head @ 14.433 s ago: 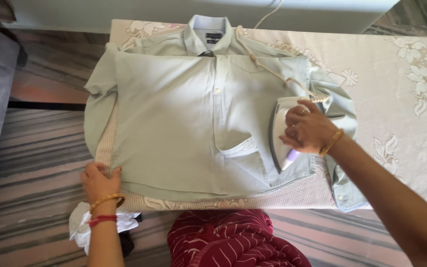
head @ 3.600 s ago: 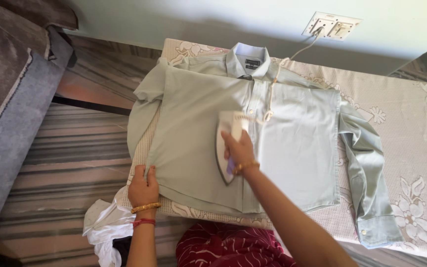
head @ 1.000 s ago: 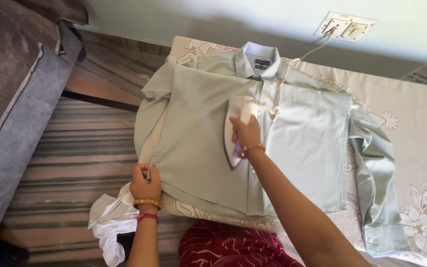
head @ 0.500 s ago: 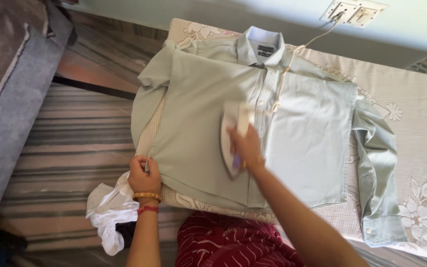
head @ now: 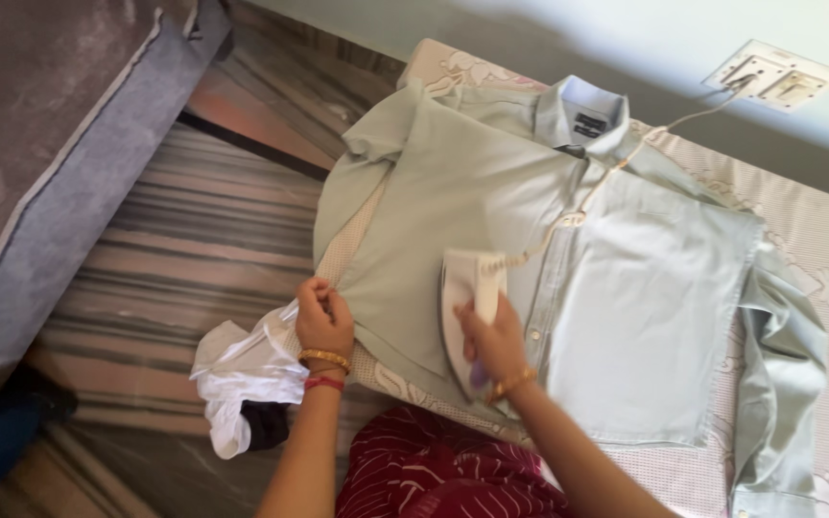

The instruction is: The person irons a light-colored long-sleeved shirt laid out on a table. They smooth the fabric with their hands, then use an electric iron to press the front panels, collar, and sleeves. The shirt remains on the table throughout the clip.

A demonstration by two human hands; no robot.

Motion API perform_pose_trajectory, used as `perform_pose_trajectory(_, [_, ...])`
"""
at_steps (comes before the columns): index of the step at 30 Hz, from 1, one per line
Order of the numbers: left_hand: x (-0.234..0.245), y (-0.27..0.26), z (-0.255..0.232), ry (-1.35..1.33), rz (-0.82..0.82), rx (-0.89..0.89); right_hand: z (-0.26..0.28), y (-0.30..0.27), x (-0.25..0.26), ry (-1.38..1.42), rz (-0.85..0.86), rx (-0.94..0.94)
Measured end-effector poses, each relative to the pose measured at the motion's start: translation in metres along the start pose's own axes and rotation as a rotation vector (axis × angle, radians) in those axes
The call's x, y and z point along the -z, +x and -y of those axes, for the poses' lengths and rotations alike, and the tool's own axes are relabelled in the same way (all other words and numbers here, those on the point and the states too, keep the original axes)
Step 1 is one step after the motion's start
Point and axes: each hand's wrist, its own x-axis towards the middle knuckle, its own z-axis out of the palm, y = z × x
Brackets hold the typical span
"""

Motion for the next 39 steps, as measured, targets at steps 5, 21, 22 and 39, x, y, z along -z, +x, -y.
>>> perform_pose_trajectory(5, [-0.001, -0.001, -0.006, -0.033, -0.017, 0.068, 0.034, 0.082, -0.011, 0.049, 0.020, 0.102])
perform_pose_trajectory(21, [0.008, -0.001, -0.005, -0.043, -0.048, -0.089, 0.042, 0.081, -0.091, 0.090, 0.228, 0.016])
perform_pose_trajectory(22, [0.008, -0.002, -0.005, -0.056, -0.058, -0.104, 0.042, 0.078, -0.093, 0.064, 0.231, 0.022])
perform_pose_trajectory(39, [0.020, -0.002, 0.017, -0.491, -0.048, -0.010, 0.026, 0.037, -0.128, 0.271, 0.168, -0.040])
